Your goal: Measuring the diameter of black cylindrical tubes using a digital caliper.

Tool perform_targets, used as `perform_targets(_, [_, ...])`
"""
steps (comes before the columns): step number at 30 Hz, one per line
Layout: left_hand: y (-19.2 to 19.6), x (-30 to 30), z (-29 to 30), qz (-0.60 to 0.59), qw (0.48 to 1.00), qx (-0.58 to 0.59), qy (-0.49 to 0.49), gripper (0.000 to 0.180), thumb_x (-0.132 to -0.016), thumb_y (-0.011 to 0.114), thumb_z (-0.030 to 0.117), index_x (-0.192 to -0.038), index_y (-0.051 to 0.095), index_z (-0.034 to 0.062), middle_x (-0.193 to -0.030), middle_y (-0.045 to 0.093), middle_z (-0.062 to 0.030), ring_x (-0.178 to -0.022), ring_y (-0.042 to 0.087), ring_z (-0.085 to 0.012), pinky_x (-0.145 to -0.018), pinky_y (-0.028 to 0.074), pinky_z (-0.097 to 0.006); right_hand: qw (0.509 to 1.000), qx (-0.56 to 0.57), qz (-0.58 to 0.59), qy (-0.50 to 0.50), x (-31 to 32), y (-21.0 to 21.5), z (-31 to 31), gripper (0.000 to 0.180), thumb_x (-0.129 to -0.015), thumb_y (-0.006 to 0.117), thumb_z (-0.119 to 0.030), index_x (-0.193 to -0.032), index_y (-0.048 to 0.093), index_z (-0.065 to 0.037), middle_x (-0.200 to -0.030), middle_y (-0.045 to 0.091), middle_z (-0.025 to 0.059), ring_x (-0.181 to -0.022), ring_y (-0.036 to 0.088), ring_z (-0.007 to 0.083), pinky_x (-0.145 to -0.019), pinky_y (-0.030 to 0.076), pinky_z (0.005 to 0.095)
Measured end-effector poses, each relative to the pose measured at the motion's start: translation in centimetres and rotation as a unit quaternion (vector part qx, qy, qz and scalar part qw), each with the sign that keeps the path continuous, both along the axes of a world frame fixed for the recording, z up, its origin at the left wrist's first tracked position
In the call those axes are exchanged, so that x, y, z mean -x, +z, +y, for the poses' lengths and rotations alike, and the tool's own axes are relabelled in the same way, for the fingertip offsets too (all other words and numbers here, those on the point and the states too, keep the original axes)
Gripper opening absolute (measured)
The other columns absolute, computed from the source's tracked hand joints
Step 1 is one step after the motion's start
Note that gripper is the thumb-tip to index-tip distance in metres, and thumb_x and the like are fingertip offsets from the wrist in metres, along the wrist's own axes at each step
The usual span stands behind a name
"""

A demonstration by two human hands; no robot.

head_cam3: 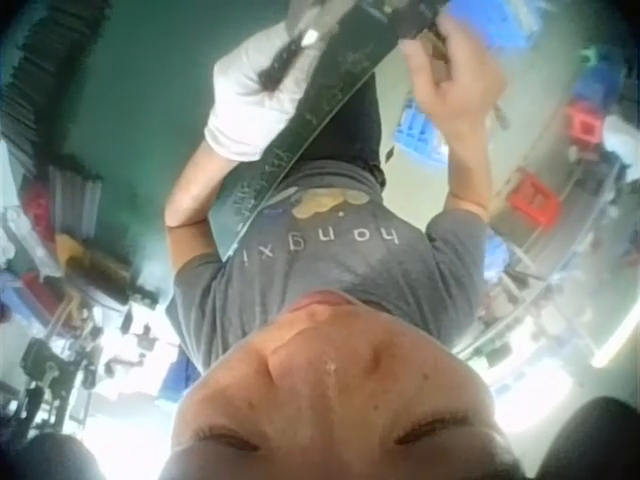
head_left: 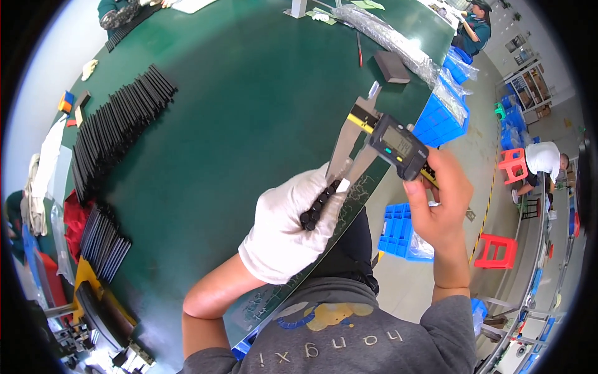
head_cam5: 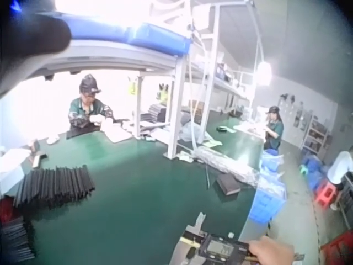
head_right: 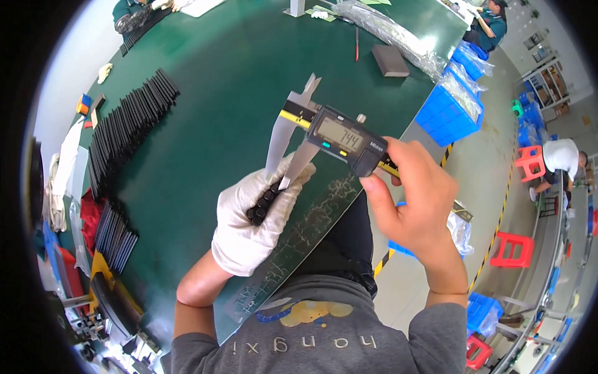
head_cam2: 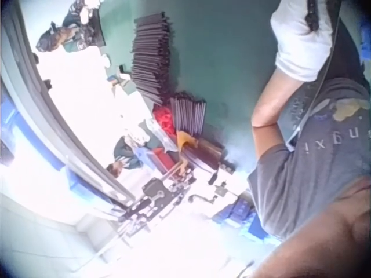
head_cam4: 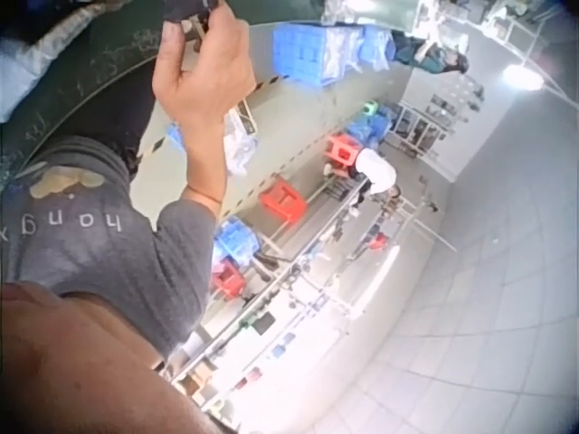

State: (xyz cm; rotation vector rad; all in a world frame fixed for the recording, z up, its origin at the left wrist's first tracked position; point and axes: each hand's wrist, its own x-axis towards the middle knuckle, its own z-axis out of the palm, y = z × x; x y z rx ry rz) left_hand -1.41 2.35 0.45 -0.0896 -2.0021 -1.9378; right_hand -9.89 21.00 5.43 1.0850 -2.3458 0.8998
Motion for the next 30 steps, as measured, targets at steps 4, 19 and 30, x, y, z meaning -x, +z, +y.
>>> perform_targets(4, [-0.6, 0.1, 0.2, 0.068, 0.996, 0.044, 0.031, 0.030, -0.080, 0.059, -0.005, -0.108, 0.061, 0.0041, -0.081, 0.062, -0.0101, -0.068, 0.060, -0.0154, -0.064, 0.047, -0.024, 1.000, -0.011, -0.011, 0.005, -0.9, 0.1, -0.4, 0.029, -0.071, 0.071, -0.011, -0.095, 0.059, 0.000, -0.070, 0.057, 0.0077, -0.054, 0.054, 0.0174, -0.046, 0.044, 0.0249])
perform_targets(19, [-0.1, -0.3, 0.4, 0.020, 0.991, 0.082, 0.104, 0.034, -0.074, 0.061, -0.007, -0.106, 0.062, 0.0051, -0.081, 0.063, -0.0080, -0.066, 0.057, -0.0122, -0.062, 0.046, -0.023, 1.000, -0.009, 0.001, -0.020, -1.4, -0.2, -0.7, 0.028, -0.071, 0.075, -0.020, -0.086, 0.059, -0.002, -0.064, 0.054, 0.0065, -0.047, 0.050, 0.0180, -0.042, 0.039, 0.0266])
perform_targets(30, [-0.2, 0.0, 0.7, 0.031, 0.985, 0.111, 0.130, 0.034, -0.073, 0.065, -0.005, -0.105, 0.062, 0.0047, -0.084, 0.064, -0.0103, -0.067, 0.061, -0.0168, -0.064, 0.048, -0.024, 0.999, -0.015, 0.008, -0.048, -1.6, -0.3, -0.6, 0.030, -0.068, 0.078, -0.024, -0.080, 0.060, -0.003, -0.062, 0.056, 0.0066, -0.048, 0.052, 0.0206, -0.042, 0.038, 0.0288])
